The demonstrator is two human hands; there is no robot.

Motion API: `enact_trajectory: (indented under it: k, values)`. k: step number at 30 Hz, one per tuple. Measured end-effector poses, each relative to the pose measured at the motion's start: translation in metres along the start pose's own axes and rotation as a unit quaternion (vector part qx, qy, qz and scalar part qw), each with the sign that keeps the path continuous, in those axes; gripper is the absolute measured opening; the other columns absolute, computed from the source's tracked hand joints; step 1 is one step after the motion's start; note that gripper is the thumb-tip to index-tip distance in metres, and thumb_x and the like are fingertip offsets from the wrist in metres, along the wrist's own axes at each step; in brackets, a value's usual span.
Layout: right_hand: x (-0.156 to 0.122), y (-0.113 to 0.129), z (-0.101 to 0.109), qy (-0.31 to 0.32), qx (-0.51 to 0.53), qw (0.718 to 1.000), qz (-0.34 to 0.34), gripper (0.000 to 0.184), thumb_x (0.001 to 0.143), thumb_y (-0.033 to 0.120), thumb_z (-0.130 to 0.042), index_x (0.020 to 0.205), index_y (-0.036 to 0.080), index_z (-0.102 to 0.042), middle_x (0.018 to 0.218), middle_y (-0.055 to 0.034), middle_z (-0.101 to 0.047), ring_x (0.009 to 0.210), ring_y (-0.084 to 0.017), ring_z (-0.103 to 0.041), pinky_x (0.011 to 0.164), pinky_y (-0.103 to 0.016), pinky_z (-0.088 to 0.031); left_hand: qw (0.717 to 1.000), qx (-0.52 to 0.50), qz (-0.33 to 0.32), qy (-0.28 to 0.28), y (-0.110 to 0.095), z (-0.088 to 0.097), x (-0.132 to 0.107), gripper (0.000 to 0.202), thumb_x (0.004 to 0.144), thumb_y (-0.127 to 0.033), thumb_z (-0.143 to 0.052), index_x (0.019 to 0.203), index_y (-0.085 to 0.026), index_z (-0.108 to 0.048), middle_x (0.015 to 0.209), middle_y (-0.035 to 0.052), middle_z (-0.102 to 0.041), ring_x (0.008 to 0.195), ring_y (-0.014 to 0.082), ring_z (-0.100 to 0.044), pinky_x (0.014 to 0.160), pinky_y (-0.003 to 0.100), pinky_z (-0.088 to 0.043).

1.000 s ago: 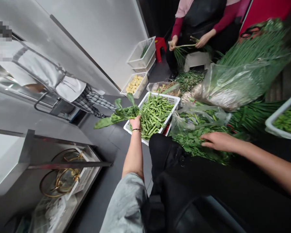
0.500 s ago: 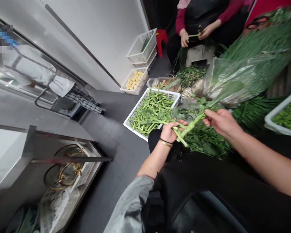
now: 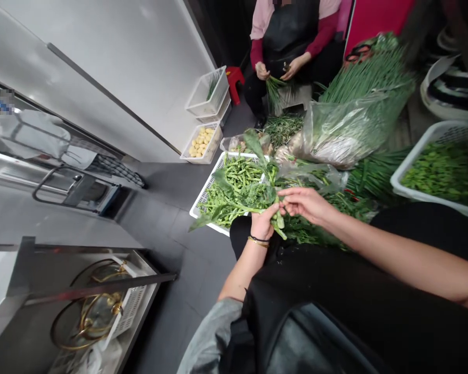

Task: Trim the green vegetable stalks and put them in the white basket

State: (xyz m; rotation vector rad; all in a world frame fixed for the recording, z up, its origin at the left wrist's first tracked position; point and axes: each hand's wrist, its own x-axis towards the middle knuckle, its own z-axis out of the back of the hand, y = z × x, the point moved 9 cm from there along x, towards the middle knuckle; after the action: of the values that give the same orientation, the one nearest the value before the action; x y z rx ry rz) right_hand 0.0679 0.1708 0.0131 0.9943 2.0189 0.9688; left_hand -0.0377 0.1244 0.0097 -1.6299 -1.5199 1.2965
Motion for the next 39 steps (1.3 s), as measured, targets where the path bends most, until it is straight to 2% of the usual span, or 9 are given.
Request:
enact_trajectory:
  k: [3, 7, 11, 14, 20, 26, 34, 37, 39]
  values:
    - [-0.006, 0.019, 0.004, -0.016, -0.141, 0.988, 0.058, 0.033, 0.074, 0.048, -0.063, 0.085, 0.018, -0.059, 0.054, 0.0020, -0.057, 0.045, -0.011, -0.050, 0.044, -0.024, -0.041, 0.999, 0.030, 0.005, 0.020, 0.002, 0.001, 0.000, 0.030, 0.061, -0.039, -0.074, 0.074, -0.012, -0.068, 0.059, 0.0032, -0.062, 0.051, 0.0113, -0.055, 0.049, 0.023, -0.043]
    - [-0.001, 0.065, 0.010, -0.093, -0.413, 0.892, 0.161, 0.035, 0.074, 0.050, -0.061, 0.061, 0.019, -0.050, 0.045, 0.0031, -0.050, 0.044, -0.010, -0.043, 0.048, -0.024, -0.034, 0.986, 0.134, -0.081, -0.050, -0.007, 0.007, -0.009, 0.013, 0.061, -0.027, -0.076, 0.066, -0.018, -0.067, 0.065, 0.0015, -0.065, 0.061, 0.0128, -0.059, 0.066, 0.028, -0.050]
    - [-0.014, 0.072, -0.002, -0.119, -0.450, 0.856, 0.226, 0.028, 0.075, 0.042, -0.059, 0.060, 0.021, -0.049, 0.052, 0.0002, -0.054, 0.054, -0.014, -0.050, 0.056, -0.027, -0.038, 0.990, 0.105, -0.076, -0.060, -0.002, 0.002, -0.010, 0.016, 0.059, -0.023, -0.077, 0.068, -0.018, -0.065, 0.067, -0.0005, -0.065, 0.059, 0.0118, -0.059, 0.066, 0.027, -0.050]
    - [-0.035, 0.059, -0.016, -0.057, -0.411, 0.867, 0.275, 0.023, 0.074, 0.041, -0.060, 0.063, 0.022, -0.055, 0.063, -0.0030, -0.059, 0.064, -0.017, -0.055, 0.064, -0.029, -0.043, 0.998, 0.009, -0.023, -0.049, 0.003, 0.001, -0.008, 0.023, 0.058, -0.029, -0.076, 0.071, -0.015, -0.064, 0.062, 0.0009, -0.063, 0.049, 0.0109, -0.056, 0.052, 0.025, -0.047]
    - [-0.006, 0.040, 0.008, -0.010, -0.274, 0.955, 0.110, 0.040, 0.079, 0.056, -0.052, 0.064, 0.019, -0.051, 0.052, -0.0020, -0.056, 0.043, -0.013, -0.050, 0.045, -0.027, -0.041, 1.000, 0.015, 0.000, 0.017, -0.001, -0.013, -0.019, 0.026, 0.060, -0.032, -0.076, 0.073, -0.011, -0.066, 0.070, 0.0062, -0.066, 0.052, 0.0110, -0.058, 0.048, 0.022, -0.044]
    - [-0.035, 0.066, -0.011, -0.091, -0.434, 0.840, 0.313, 0.035, 0.074, 0.050, -0.058, 0.057, 0.019, -0.050, 0.057, -0.0044, -0.055, 0.057, -0.016, -0.054, 0.056, -0.029, -0.043, 0.994, -0.092, 0.060, -0.023, 0.013, -0.009, -0.014, 0.022, 0.065, -0.029, -0.070, 0.073, -0.010, -0.061, 0.064, 0.0053, -0.061, 0.050, 0.0101, -0.053, 0.049, 0.023, -0.041]
    - [-0.008, 0.024, -0.012, 0.090, -0.192, 0.975, 0.064, 0.042, 0.075, 0.057, -0.057, 0.064, 0.017, -0.051, 0.056, -0.0016, -0.055, 0.044, -0.012, -0.050, 0.041, -0.025, -0.040, 0.971, -0.175, 0.134, 0.096, 0.021, -0.021, -0.021, 0.025, 0.075, -0.036, -0.056, 0.066, -0.013, -0.055, 0.059, 0.0023, -0.051, 0.041, 0.0058, -0.035, 0.041, 0.022, -0.031]
    - [0.002, 0.039, -0.007, 0.014, -0.290, 0.953, 0.091, 0.040, 0.080, 0.050, -0.053, 0.058, 0.017, -0.050, 0.047, -0.0022, -0.051, 0.041, -0.012, -0.046, 0.043, -0.026, -0.037, 0.980, -0.118, 0.114, 0.111, 0.023, -0.027, -0.023, 0.028, 0.071, -0.039, -0.063, 0.073, -0.011, -0.060, 0.060, 0.0040, -0.054, 0.047, 0.0096, -0.046, 0.047, 0.025, -0.037]
    - [-0.006, 0.057, -0.007, -0.065, -0.416, 0.886, 0.193, 0.034, 0.082, 0.042, -0.052, 0.059, 0.017, -0.051, 0.051, -0.0042, -0.053, 0.047, -0.013, -0.049, 0.048, -0.027, -0.037, 0.989, -0.090, 0.085, 0.079, 0.019, -0.024, -0.021, 0.026, 0.067, -0.034, -0.069, 0.077, -0.011, -0.061, 0.062, 0.0041, -0.057, 0.052, 0.0116, -0.051, 0.050, 0.025, -0.039]
